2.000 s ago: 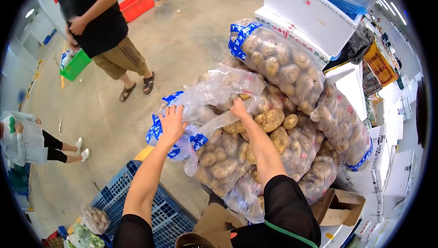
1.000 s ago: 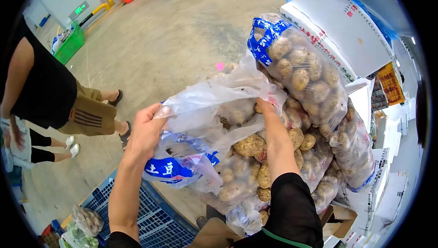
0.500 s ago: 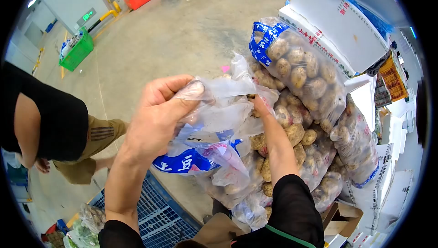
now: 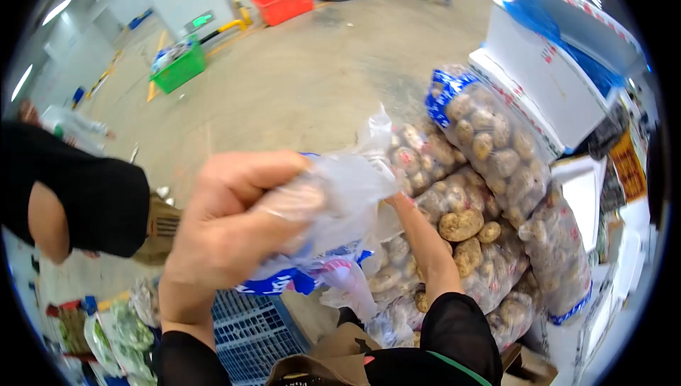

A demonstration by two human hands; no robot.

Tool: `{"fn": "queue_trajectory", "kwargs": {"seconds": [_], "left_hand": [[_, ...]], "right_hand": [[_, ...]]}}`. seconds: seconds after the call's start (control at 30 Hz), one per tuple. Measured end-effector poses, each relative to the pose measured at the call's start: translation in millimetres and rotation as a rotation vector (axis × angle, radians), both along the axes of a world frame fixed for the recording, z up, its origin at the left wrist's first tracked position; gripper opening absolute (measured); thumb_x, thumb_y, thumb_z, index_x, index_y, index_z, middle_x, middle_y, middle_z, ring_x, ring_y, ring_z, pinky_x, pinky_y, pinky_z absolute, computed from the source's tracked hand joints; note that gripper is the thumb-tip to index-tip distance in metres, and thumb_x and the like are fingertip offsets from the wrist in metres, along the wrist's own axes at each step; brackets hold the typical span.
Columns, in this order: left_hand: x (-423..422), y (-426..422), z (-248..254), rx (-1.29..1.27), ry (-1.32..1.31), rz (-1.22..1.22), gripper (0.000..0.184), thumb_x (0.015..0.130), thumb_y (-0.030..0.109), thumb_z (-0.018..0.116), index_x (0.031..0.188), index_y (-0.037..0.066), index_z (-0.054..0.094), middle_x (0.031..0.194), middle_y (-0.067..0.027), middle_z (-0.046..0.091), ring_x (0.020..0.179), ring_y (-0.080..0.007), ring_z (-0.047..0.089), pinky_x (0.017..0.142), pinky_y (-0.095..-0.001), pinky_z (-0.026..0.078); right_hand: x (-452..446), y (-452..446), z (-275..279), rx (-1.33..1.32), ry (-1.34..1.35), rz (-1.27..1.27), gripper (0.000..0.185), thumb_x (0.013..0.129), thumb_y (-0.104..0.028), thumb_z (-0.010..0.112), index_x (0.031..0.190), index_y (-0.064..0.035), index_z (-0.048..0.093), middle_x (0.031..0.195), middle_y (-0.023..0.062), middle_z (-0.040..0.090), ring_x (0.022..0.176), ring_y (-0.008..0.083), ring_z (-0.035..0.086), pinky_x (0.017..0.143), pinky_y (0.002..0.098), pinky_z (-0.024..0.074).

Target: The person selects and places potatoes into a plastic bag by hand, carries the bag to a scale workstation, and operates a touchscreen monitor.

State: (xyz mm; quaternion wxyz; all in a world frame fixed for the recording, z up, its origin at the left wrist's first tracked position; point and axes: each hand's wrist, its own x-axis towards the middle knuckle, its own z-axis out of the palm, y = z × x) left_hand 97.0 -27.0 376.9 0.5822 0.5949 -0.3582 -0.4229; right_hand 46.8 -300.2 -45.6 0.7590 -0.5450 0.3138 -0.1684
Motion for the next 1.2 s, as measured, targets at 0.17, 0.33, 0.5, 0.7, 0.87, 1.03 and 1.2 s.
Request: {"fn": "queue_trajectory", "kwargs": {"seconds": [0.17, 0.33, 0.5, 0.7, 0.87, 1.03, 1.2], "left_hand": [[-40.1, 68.0, 3.0, -0.242, -0.408, -0.208, 0.021, 0.085, 0.012, 0.051, 0.074, -0.005, 0.050, 0.064, -0.0143, 0.048, 0.060, -0.0202, 0.047, 0.056, -0.0341, 0.040], [-85.1, 134.3, -22.8, -0.346, -0.267, -0.062, 0.023, 0.082, 0.010, 0.050, 0.067, -0.005, 0.043, 0.058, -0.0161, 0.038, 0.055, -0.0237, 0.042, 0.056, -0.0368, 0.036], [-134.3, 231.1, -30.9, -0.296, -0.131, 0.179, 0.024, 0.080, 0.010, 0.051, 0.064, -0.006, 0.041, 0.055, -0.0107, 0.038, 0.055, -0.0143, 0.040, 0.055, -0.0346, 0.035], [-195.5, 351.0, -34.2, -0.352, -0.228, 0.747, 0.019, 0.073, 0.005, 0.047, 0.057, -0.005, 0.044, 0.051, -0.0044, 0.036, 0.052, -0.0106, 0.035, 0.047, -0.0345, 0.030], [-252.9, 442.2, -14.7, -0.292, -0.244, 1.088, 0.028, 0.082, 0.009, 0.048, 0.058, -0.003, 0.040, 0.053, -0.0019, 0.035, 0.053, -0.0093, 0.036, 0.049, -0.0310, 0.033], [-309.4, 492.1, -17.9, -0.274, -0.295, 1.533, 0.030, 0.083, 0.009, 0.049, 0.057, -0.002, 0.039, 0.051, -0.0031, 0.037, 0.049, -0.0093, 0.038, 0.045, -0.0315, 0.034], [-380.9, 535.5, -14.4, -0.300, -0.370, 1.891, 0.026, 0.084, 0.009, 0.049, 0.063, -0.004, 0.046, 0.053, -0.0033, 0.043, 0.049, -0.0097, 0.042, 0.046, -0.0298, 0.037]], "right_hand": [[-12.0, 120.6, 64.6, 0.108, -0.183, 0.219, 0.055, 0.076, -0.026, 0.064, 0.124, -0.0030, 0.049, 0.121, 0.0110, 0.054, 0.111, 0.0277, 0.051, 0.093, 0.0364, 0.0418], [-47.6, 225.7, 100.1, 0.202, -0.224, 0.483, 0.056, 0.076, -0.026, 0.064, 0.124, -0.0031, 0.049, 0.121, 0.0109, 0.054, 0.111, 0.0278, 0.051, 0.093, 0.0368, 0.0419], [-64.0, 333.1, 107.1, 0.275, -0.187, 0.750, 0.057, 0.075, -0.027, 0.065, 0.125, -0.0033, 0.048, 0.122, 0.0109, 0.054, 0.111, 0.0279, 0.051, 0.094, 0.0371, 0.0419], [-83.8, 474.9, 112.6, 0.358, -0.095, 1.106, 0.058, 0.075, -0.027, 0.065, 0.125, -0.0034, 0.048, 0.122, 0.0109, 0.054, 0.111, 0.0279, 0.051, 0.094, 0.0375, 0.0419], [-94.8, 579.7, 110.6, 0.400, -0.009, 1.511, 0.059, 0.074, -0.027, 0.066, 0.125, -0.0035, 0.047, 0.122, 0.0108, 0.054, 0.111, 0.0280, 0.051, 0.094, 0.0379, 0.0420], [-113.4, 665.7, 105.1, 0.427, 0.113, 1.927, 0.060, 0.074, -0.027, 0.067, 0.126, -0.0037, 0.047, 0.122, 0.0108, 0.053, 0.111, 0.0281, 0.051, 0.094, 0.0382, 0.0420], [-146.3, 735.2, 98.9, 0.468, 0.200, 2.183, 0.061, 0.073, -0.027, 0.067, 0.126, -0.0038, 0.046, 0.122, 0.0107, 0.053, 0.111, 0.0281, 0.051, 0.095, 0.0385, 0.0420]]}}
